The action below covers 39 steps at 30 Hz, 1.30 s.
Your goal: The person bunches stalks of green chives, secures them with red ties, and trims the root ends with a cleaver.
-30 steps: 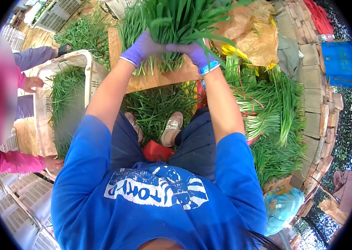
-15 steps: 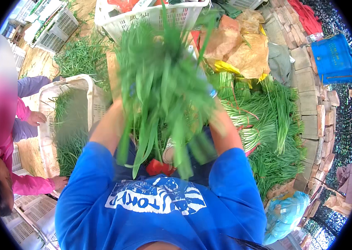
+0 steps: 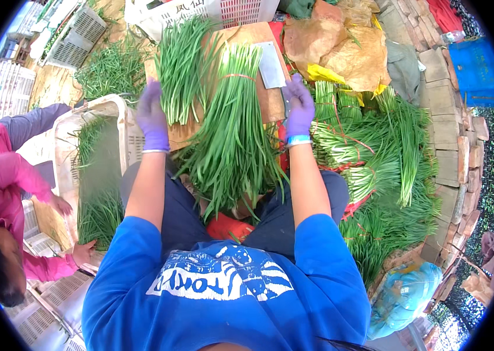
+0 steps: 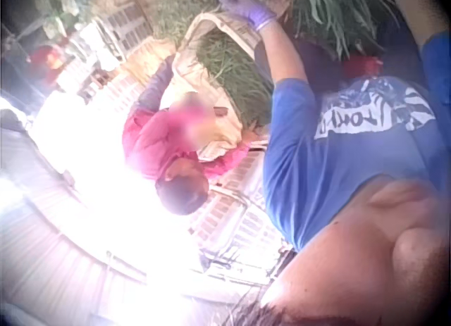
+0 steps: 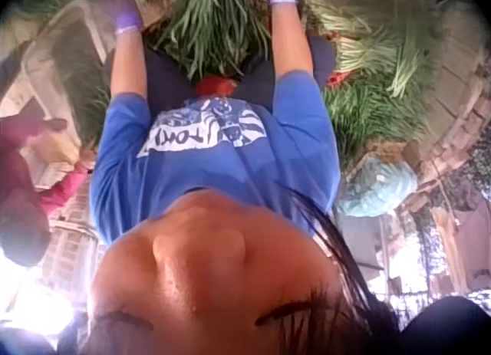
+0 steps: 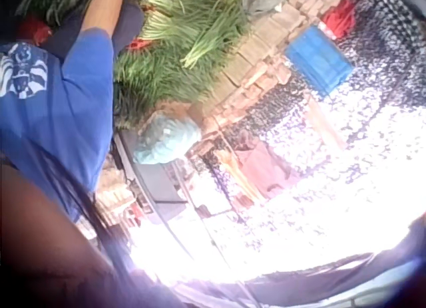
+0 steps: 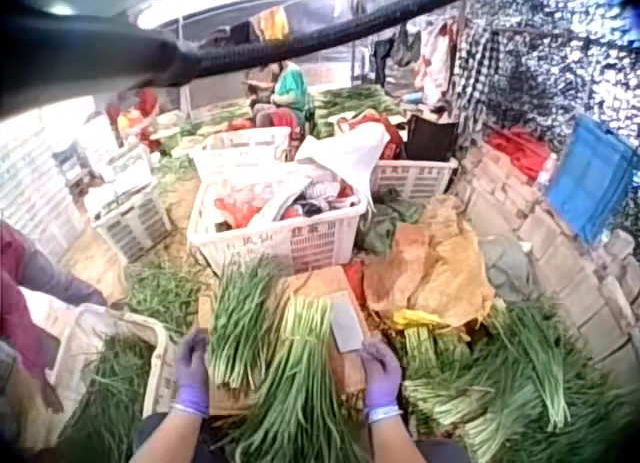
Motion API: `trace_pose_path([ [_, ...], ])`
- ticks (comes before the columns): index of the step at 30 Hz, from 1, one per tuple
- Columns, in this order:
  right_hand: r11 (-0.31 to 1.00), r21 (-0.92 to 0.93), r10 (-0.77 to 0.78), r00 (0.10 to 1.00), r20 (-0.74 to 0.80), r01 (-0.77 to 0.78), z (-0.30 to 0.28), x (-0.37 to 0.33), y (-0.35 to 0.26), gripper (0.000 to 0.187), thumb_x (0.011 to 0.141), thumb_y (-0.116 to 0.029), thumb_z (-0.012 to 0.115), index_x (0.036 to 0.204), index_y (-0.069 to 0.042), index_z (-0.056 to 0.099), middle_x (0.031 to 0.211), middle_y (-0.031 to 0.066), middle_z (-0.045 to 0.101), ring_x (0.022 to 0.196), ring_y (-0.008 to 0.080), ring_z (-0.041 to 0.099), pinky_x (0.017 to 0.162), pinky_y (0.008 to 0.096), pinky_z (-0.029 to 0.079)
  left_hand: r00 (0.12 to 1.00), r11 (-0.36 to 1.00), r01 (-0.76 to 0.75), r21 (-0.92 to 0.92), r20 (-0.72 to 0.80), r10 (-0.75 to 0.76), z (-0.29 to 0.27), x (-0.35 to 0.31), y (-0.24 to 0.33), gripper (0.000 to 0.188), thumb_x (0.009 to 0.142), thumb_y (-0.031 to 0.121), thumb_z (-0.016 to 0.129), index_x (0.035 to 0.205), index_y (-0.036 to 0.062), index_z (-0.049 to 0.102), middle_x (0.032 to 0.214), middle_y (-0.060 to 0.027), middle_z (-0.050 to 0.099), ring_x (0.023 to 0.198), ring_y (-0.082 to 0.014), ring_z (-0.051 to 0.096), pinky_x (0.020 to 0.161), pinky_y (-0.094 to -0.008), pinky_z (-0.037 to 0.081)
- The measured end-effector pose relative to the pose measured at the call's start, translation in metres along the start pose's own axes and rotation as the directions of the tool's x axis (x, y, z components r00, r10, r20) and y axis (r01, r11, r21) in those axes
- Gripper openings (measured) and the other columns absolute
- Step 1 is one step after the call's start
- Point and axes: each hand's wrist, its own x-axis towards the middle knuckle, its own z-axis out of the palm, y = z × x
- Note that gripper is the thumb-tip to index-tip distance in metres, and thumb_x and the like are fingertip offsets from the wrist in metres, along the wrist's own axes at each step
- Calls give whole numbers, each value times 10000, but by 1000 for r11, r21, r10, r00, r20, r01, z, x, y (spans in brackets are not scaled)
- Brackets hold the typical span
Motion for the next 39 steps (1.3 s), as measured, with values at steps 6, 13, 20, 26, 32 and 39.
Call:
trace_pose_path([
  [6, 971, -233, 64, 996, 57, -49, 69, 1, 44, 341, 881, -83, 434, 1198, 43, 421, 1133, 133, 528, 1023, 184, 510, 882, 277, 391, 933, 960, -211, 184, 330, 142, 105, 3, -16, 315, 864, 122, 475, 1165, 28, 487, 1177, -171, 503, 1049, -229, 516, 944, -317, 354],
  [13, 996, 87, 33, 982, -187, -17, 92, -22, 85, 220, 891, -94, 414, 1022, 56, 507, 1071, 127, 555, 979, 177, 514, 873, 285, 390, 869, 695, -485, 531, 383, 314, 106, -12, -46, 301, 858, 211, 460, 1109, 73, 553, 859, -129, 608, 755, -280, 548, 747, -349, 407],
  [20, 914, 240, 396, 853, -340, -328, 79, -25, 65, 381, 912, -257, 398, 1112, 62, 455, 1117, 119, 521, 1017, 165, 476, 867, 277, 376, 972, 768, -212, 604, 210, 104, 108, -30, -38, 706, 745, 304, 638, 1293, 34, 284, 918, -192, 592, 890, -304, 569, 846, -364, 392],
  [26, 903, -125, 426, 897, 120, -412, 106, -80, -25, 542, 925, -408, 314, 1150, 68, 444, 1123, 111, 513, 1024, 171, 469, 898, 278, 351, 510, 690, 701, 181, 549, -662, 75, -22, -3, 831, 787, 262, 599, 1354, -23, 62, 1322, -215, 310, 1188, -233, 377, 969, -309, 319],
  [32, 989, -96, 150, 727, 670, -116, 114, -144, -169, 379, 828, -109, 536, 1181, 11, 465, 1199, 165, 495, 1082, 198, 497, 902, 297, 379, 717, 561, 690, -457, 538, -443, 4, -69, 2, 685, 818, 499, 454, 1280, 6, 336, 1189, -169, 475, 1049, -265, 506, 900, -402, 416],
  [39, 884, -162, -189, 653, 734, 439, 57, -186, -248, 255, 739, -20, 616, 993, -6, 601, 898, 119, 641, 653, 142, 620, 608, 238, 477, 693, 482, 672, -562, 707, -141, -30, -86, 60, 753, 721, 526, 568, 1239, 10, 388, 1123, -159, 527, 982, -276, 550, 876, -413, 444],
])
